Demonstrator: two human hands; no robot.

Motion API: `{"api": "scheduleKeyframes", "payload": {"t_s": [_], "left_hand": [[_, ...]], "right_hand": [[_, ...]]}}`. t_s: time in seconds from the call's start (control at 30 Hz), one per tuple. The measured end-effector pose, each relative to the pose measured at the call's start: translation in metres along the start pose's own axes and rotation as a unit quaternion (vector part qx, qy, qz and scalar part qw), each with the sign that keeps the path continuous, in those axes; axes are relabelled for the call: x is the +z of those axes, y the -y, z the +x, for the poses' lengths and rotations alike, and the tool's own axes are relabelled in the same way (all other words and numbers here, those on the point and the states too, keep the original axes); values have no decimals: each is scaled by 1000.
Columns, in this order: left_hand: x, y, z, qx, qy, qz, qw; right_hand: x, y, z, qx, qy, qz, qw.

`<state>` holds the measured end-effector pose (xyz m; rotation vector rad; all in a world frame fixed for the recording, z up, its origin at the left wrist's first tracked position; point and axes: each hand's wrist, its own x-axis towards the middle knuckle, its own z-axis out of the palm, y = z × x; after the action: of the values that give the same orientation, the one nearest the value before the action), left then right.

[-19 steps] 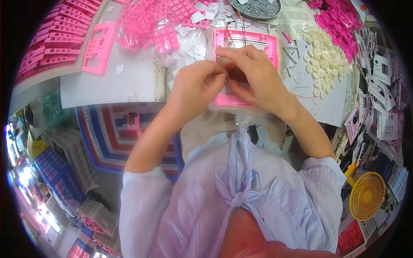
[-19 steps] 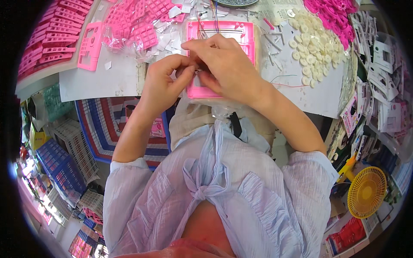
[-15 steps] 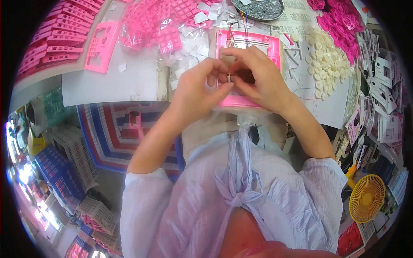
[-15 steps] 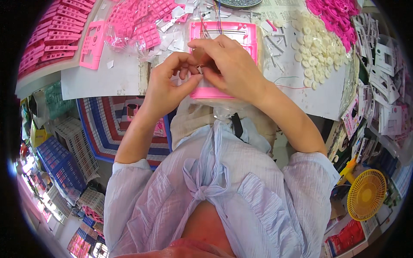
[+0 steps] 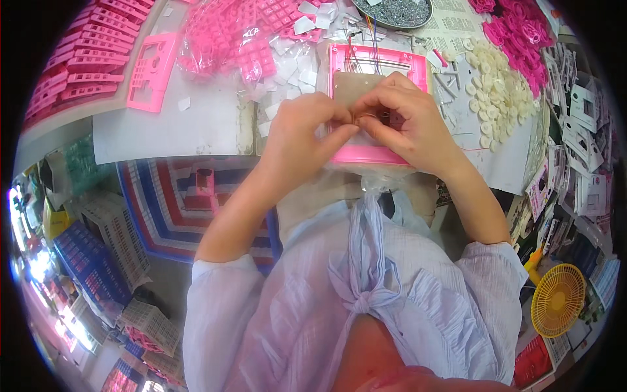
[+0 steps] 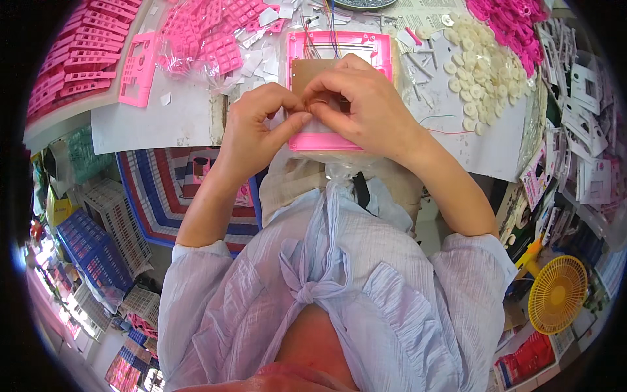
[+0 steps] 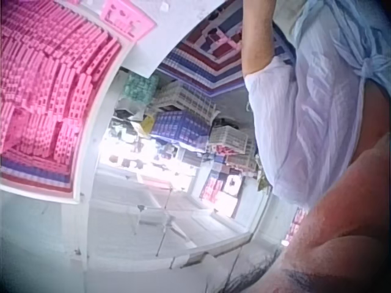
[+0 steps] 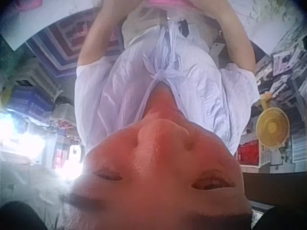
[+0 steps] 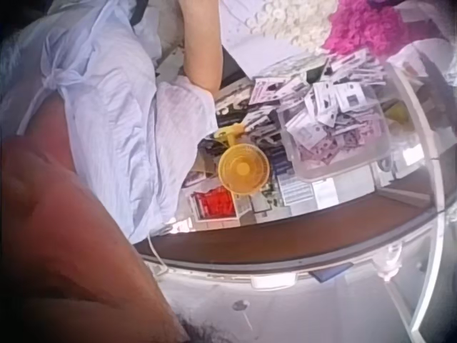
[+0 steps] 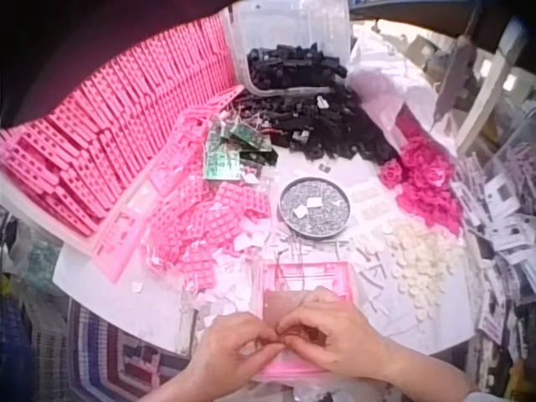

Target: Assembling a toy piggy bank by installing electronic components and plastic parts.

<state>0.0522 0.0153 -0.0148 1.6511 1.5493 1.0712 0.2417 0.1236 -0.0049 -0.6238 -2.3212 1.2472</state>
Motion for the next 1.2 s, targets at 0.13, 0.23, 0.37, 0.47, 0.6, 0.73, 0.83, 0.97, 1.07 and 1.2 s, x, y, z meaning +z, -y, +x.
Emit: {"api": "scheduleKeyframes", "payload": {"t_s": [0.13,0.23,0.37,0.47,0.6,0.73,0.83,0.97,1.07,1.2], "left_hand": [[-5,-3,2,-13,37,-23,999],[-3,-2,4,3,22,-32,999],[2,3,3,30,-2,-42,999],[4,3,2,26,-1,-48,998],[5,1,-2,-20,-1,-84,996],[-5,11,-6,-83,-60,-157,982],[-7,12,-5,-49,-51,-61,996],[1,-3,-2,30,-22,58,998],[2,-3,-1,30,-28,60,997],[4,-4,-2,14,-23,46,999]], "right_hand": [[-1,3,0,46,14,34,998],[-3,3,1,63,19,59,996],[-3,3,1,85,28,98,991],[-6,-2,3,51,50,95,993],[-8,0,3,48,62,77,994],[-5,-3,-1,78,19,142,987],[-5,-6,-1,84,16,151,985],[-5,-4,0,79,32,122,989],[-7,-3,-1,78,36,124,989],[-2,-7,-3,77,15,149,986]]}}
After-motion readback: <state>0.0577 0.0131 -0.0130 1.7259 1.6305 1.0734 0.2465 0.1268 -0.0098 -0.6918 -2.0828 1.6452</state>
